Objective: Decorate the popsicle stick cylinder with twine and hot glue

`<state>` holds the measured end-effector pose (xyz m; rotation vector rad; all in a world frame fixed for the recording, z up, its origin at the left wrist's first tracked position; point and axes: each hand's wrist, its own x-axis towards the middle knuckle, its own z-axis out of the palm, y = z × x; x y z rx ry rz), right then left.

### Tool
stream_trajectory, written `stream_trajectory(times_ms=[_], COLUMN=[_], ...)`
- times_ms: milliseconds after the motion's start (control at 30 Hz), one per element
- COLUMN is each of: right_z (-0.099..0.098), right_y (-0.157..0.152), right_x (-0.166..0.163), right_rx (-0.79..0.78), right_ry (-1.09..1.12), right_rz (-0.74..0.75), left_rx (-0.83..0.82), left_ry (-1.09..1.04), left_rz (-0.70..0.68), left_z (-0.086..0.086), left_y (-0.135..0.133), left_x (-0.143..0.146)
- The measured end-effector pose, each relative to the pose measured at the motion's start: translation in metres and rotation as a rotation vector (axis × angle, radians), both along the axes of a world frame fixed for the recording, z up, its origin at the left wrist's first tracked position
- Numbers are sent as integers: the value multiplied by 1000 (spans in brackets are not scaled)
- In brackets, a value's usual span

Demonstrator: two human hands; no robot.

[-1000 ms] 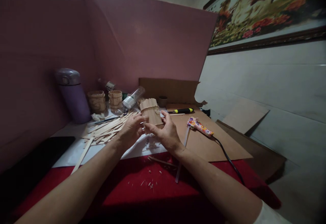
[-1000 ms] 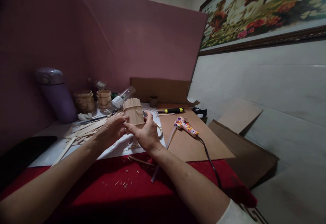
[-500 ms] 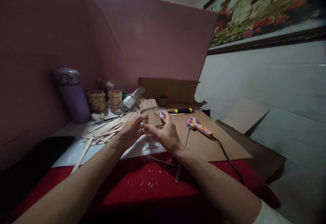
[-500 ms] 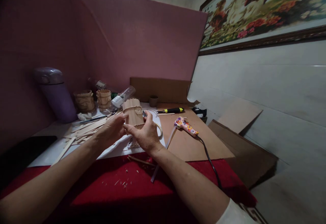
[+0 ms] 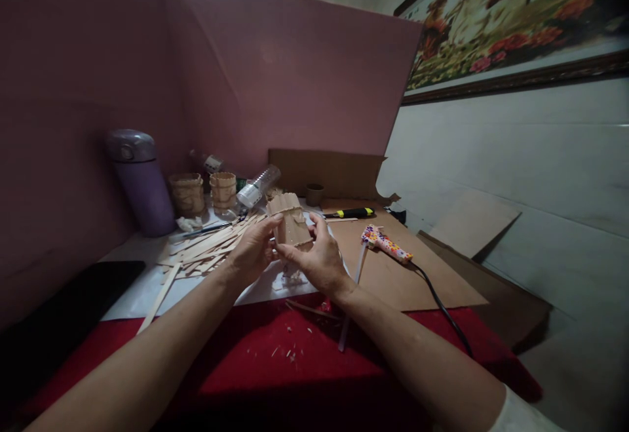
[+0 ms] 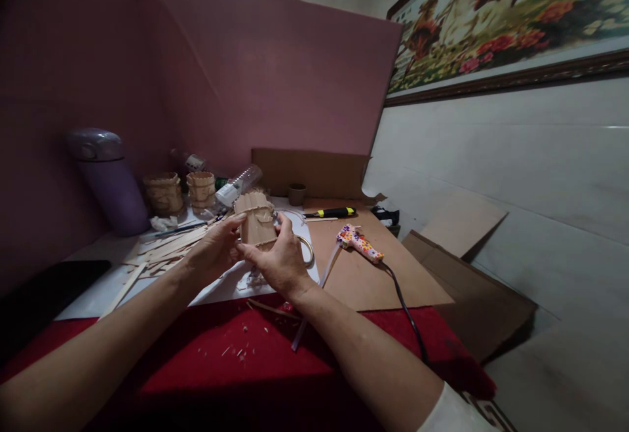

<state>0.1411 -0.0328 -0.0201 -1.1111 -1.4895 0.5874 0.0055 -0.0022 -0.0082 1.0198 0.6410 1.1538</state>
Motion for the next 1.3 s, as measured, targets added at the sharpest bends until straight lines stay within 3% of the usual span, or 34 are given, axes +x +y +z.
stream_trajectory(times_ms=[367,700,867,1167,1300], right_z=[-4,-4,-3,-8,-10], right_y=[10,7,5,8,7], right_x=[6,0,2,2,1], right_rx=[-75,-102,-42,148,236], right_ry=[64,160,69,-177,-273], right_rz=[-15,109,16,-252,-263], left_rx=[29,-22,-40,119,132], left_ry=[31,57,55,58,22], left_rz=[-48,-6,-1,-66,-82], left_z=[3,1,3,-1,-1], left_y=[-4,-3,-5,-5,-6], left_x=[0,-1,-1,4,6])
